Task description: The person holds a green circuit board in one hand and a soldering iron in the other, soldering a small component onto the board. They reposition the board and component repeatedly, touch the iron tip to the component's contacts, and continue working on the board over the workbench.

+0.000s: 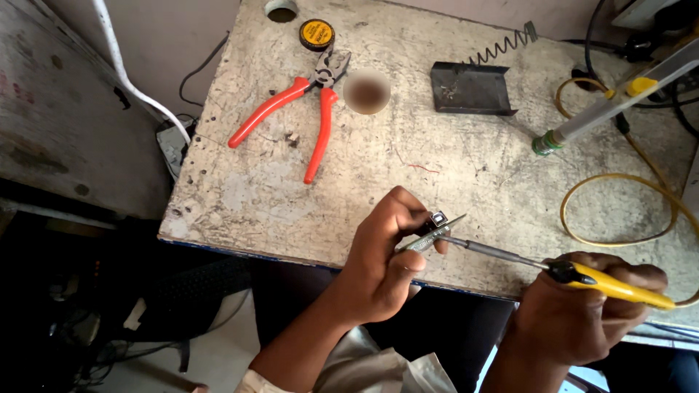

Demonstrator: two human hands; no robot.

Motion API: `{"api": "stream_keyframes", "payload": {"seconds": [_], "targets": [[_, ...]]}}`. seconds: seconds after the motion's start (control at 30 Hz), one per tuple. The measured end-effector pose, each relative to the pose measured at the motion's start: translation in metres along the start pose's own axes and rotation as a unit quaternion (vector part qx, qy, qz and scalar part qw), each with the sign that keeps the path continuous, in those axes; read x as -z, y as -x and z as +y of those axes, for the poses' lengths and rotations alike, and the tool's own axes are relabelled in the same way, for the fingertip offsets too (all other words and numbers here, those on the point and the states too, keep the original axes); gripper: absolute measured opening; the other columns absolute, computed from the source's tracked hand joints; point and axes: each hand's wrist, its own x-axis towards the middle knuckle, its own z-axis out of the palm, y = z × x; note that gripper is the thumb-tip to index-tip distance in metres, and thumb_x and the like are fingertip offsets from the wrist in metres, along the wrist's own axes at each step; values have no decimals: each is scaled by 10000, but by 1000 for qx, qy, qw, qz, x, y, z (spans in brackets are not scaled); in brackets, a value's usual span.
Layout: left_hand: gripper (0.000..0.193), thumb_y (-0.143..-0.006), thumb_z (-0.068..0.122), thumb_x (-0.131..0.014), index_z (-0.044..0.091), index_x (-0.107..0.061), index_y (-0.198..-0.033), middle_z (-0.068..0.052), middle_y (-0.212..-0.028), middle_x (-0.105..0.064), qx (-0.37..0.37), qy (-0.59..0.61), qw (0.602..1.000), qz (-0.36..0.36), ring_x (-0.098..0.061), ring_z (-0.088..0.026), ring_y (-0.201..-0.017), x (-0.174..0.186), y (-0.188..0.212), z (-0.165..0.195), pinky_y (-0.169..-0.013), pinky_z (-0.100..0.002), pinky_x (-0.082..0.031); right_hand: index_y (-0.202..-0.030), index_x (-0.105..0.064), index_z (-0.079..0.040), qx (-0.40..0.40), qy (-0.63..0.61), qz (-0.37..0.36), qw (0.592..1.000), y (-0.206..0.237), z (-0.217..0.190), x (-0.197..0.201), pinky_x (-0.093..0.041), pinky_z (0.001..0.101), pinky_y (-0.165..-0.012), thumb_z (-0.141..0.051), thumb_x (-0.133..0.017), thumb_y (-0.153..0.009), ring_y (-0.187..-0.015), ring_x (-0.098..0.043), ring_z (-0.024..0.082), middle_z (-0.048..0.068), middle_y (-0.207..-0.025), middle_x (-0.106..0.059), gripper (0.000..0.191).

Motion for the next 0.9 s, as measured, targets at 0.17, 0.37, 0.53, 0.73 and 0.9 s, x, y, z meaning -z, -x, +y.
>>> {"api": "stream_keyframes", "payload": {"seconds": [0.17, 0.37, 0.53, 0.73, 0.9], "targets": [[563, -1117, 590, -464, 28, -440, -1137, -112, -1070, -554, 1, -2, 1000, -4, -631, -122, -928, 1, 1, -1, -849, -294, -546, -1326, -463, -20, -9, 7, 5, 1000, 2, -1, 9, -637, 343, -1046, 71, -652, -1065, -1089, -754, 244, 138, -1149, -711, 335], [528, -1131, 539, -473, 13, -429, -1149, -113, -1081, -529, 22, 32, 999, -6, -634, -122, -946, 0, 1, 0, -859, -297, -540, -1302, -476, -15, -1, 13, -13, 1000, 2, 1, 13, -635, 345, -1068, 48, -648, -1095, -1091, -759, 227, 147, -1159, -721, 277], [437, -1163, 449, -485, 21, -397, -1140, -111, -1067, -510, 23, 62, 998, -2, -634, -123, -956, -2, 1, -1, -872, -292, -533, -1308, -483, 9, -4, 3, -18, 1000, 1, -1, 9, -640, 343, -1049, 27, -663, -1065, -1073, -764, 251, 161, -1144, -724, 304], [428, -1162, 443, -485, 23, -408, -1143, -118, -1029, -582, 41, 52, 998, -5, -622, -115, -931, 0, 1, -1, -861, -288, -522, -1314, -478, 19, 8, 8, -6, 1000, 0, 1, 9, -637, 351, -1048, 40, -674, -1055, -1081, -756, 262, 162, -1143, -711, 325], [392, -1173, 411, -480, 23, -462, -1119, -111, -1025, -594, 23, -9, 1000, 3, -638, -119, -911, -1, -1, 2, -835, -290, -542, -1309, -478, 13, 7, 20, -22, 1000, 1, 0, 9, -633, 342, -1068, 13, -677, -1077, -1082, -758, 252, 162, -1135, -711, 306]]}}
